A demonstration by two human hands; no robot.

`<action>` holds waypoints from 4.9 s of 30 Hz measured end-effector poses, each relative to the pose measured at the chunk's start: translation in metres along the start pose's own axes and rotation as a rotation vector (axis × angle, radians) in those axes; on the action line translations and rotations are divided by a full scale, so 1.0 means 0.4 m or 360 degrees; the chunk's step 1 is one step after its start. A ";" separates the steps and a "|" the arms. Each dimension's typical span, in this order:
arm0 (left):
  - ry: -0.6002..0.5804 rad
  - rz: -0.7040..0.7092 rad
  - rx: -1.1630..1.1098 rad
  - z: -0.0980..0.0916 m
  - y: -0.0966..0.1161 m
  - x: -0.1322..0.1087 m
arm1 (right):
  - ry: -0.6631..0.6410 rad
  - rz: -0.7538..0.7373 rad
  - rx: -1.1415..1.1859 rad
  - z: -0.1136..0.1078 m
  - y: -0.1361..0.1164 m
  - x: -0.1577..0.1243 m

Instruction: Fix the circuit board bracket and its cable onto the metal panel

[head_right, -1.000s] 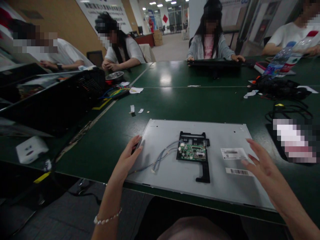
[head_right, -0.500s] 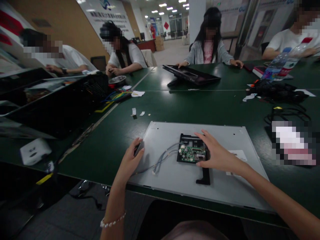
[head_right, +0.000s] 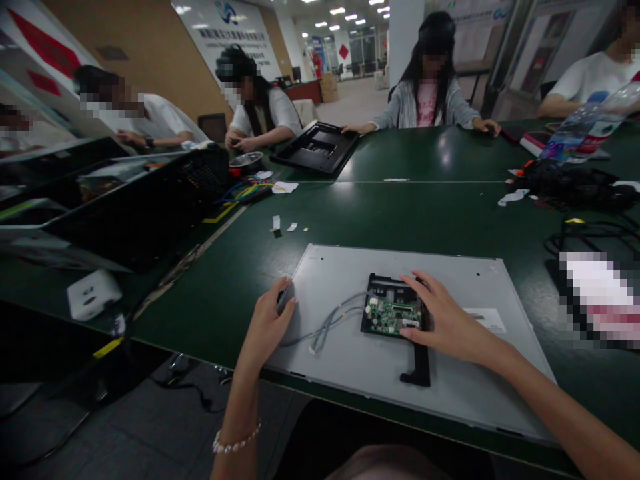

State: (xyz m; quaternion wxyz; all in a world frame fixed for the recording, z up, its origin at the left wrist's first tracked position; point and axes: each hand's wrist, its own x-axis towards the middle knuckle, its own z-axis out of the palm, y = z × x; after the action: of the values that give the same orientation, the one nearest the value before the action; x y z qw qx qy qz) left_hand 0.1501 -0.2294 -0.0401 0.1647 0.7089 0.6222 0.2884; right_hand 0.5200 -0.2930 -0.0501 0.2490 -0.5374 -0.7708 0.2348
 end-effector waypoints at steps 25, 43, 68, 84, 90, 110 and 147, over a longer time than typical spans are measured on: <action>-0.0443 0.0694 0.1272 -0.096 -0.095 0.548 | 0.0346 0.0002 0.0219 0.018 0.047 0.050; -0.0402 0.0997 0.1445 -0.006 0.028 0.575 | 0.0374 0.0026 0.0252 0.020 0.044 0.053; -0.0628 0.1640 0.0906 0.196 0.345 0.211 | 0.0291 -0.0069 0.0122 0.017 0.050 0.041; -0.0569 0.1372 0.0771 0.189 0.330 0.185 | 0.0259 -0.0049 0.0101 0.019 0.044 0.038; -0.0505 0.1230 0.0547 0.131 0.272 0.267 | 0.0286 -0.0033 0.0138 0.020 0.040 0.036; 0.0165 -0.0251 0.0809 -0.042 -0.166 0.547 | 0.0306 -0.0033 0.0130 0.026 0.040 0.035; 0.0027 0.0909 0.0762 0.045 0.230 -0.165 | 0.0270 -0.0050 0.0108 0.025 0.049 0.031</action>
State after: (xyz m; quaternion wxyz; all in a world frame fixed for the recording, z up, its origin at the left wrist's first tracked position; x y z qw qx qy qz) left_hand 0.2297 -0.3074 -0.0131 -0.0982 0.8700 0.4505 0.1749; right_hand 0.5237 -0.2761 -0.0685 0.3351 -0.5346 -0.7468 0.2103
